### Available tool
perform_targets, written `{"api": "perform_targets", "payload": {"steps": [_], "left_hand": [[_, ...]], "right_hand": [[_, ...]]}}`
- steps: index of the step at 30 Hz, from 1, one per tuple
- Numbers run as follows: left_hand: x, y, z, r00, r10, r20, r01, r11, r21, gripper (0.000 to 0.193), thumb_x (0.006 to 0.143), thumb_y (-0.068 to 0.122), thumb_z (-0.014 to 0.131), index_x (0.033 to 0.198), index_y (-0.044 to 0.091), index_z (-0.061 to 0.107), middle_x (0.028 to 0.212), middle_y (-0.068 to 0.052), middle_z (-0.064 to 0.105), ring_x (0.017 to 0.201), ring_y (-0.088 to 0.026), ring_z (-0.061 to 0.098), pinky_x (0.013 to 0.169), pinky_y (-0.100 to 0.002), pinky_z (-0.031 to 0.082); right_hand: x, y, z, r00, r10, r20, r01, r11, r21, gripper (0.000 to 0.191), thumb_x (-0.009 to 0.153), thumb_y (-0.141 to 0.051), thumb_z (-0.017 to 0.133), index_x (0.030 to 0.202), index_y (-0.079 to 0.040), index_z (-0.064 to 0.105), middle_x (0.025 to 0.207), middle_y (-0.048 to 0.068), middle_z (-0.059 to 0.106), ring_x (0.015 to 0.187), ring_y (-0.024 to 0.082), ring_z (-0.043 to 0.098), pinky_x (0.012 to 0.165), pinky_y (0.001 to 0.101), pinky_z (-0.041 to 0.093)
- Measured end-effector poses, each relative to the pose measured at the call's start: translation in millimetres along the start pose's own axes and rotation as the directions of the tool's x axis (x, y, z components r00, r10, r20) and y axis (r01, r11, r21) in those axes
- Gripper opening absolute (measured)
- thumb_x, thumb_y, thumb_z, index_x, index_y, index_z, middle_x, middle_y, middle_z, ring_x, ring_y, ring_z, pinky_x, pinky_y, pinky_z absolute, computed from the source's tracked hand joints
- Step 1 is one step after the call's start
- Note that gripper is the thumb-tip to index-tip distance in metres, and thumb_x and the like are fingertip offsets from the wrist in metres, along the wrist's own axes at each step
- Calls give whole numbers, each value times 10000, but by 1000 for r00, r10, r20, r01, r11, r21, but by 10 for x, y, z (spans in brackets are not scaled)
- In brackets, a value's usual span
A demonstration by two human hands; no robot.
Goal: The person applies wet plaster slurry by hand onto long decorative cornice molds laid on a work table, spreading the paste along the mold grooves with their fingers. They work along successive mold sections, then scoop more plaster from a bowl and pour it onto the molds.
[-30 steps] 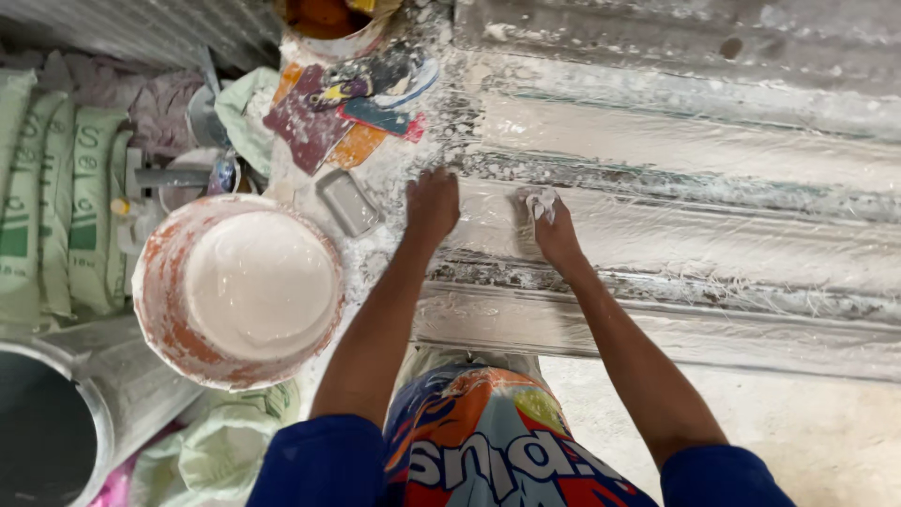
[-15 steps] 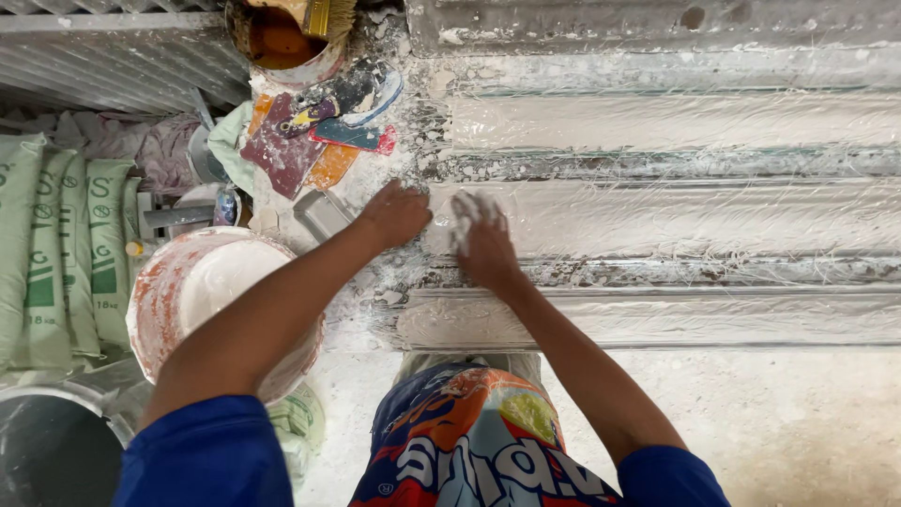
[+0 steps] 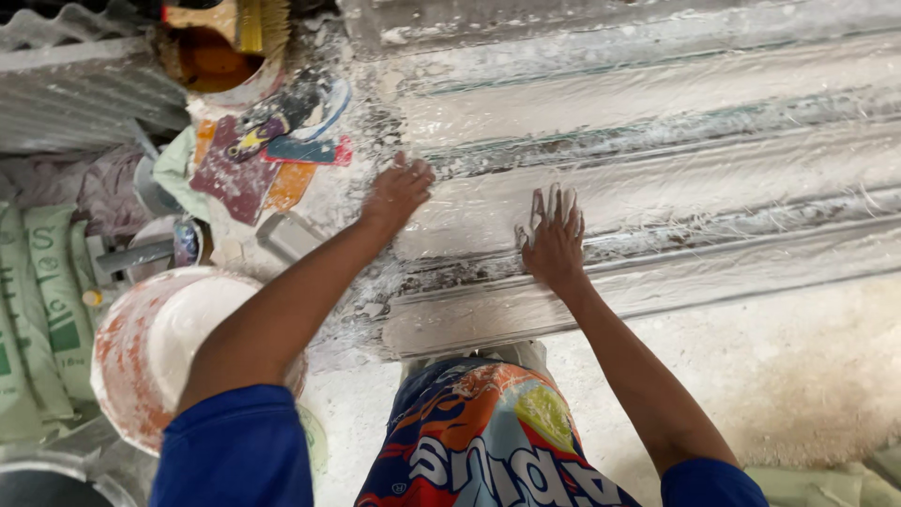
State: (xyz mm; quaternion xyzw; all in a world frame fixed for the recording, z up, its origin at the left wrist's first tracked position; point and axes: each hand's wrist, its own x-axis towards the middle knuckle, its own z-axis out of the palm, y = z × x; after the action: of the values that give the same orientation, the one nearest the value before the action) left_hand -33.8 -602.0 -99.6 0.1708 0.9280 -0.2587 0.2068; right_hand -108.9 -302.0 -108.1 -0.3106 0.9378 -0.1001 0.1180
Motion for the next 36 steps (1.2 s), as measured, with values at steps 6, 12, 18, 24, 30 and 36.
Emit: {"api": "perform_targets", "payload": {"steps": [6,12,18,24,30,36], "left_hand": [[1076,520,-825,990,11,-143,6,993,119,552,1010,237,457,1559,223,399,1707,10,207,1558,-260,165,1214,-555,94],[2304,1113,-1674,855,-187,-484,29,948,-316,552,991,134,513,1540,184,515,1613,5,438,1551,-273,328,1076,-393,328],[3486,1706,-2646,801,-181,-570,9,957,-291,513,1019,126,501,1521,229,538,1614,39,480,1526,-153,349,1306,-390,218],[4634,2281,-3818,890,22,-455,-96,985,-141,548,962,273,441,1504,198,462,1581,38,411,1470,-170,277,1222,-504,106],[5881,2889,-4852,931,90,-354,-117,992,-54,531,997,243,460,1526,195,478,1624,71,388,1524,-161,259,1251,-507,102],[7229,3618,-5736,901,12,-435,-69,991,-116,516,1051,250,451,1566,233,459,1621,86,410,1562,-150,265,1274,-489,98]], "right_hand": [[-65,653,-32,992,109,-65,-104,992,71,783,1011,-399,528,1638,-57,207,1656,337,158,1526,553,100,1219,655,131],[-174,1341,-257,977,188,-102,-177,979,105,755,1016,-408,518,1637,-98,222,1664,322,156,1530,555,114,1198,658,141],[-241,2611,-640,952,298,-65,-282,941,186,731,1019,-376,515,1633,-114,218,1672,308,122,1539,548,69,1196,666,136],[-288,4309,-1069,955,239,-175,-205,959,193,736,1008,-344,541,1629,-105,226,1662,313,161,1534,541,98,1217,656,146],[-480,5996,-1466,950,276,-145,-237,942,239,753,1014,-332,554,1632,-98,195,1635,339,173,1529,555,96,1204,657,133],[-562,7418,-1801,921,357,-157,-311,915,257,769,1007,-336,567,1633,-128,172,1649,330,153,1540,539,88,1226,643,115]]}}
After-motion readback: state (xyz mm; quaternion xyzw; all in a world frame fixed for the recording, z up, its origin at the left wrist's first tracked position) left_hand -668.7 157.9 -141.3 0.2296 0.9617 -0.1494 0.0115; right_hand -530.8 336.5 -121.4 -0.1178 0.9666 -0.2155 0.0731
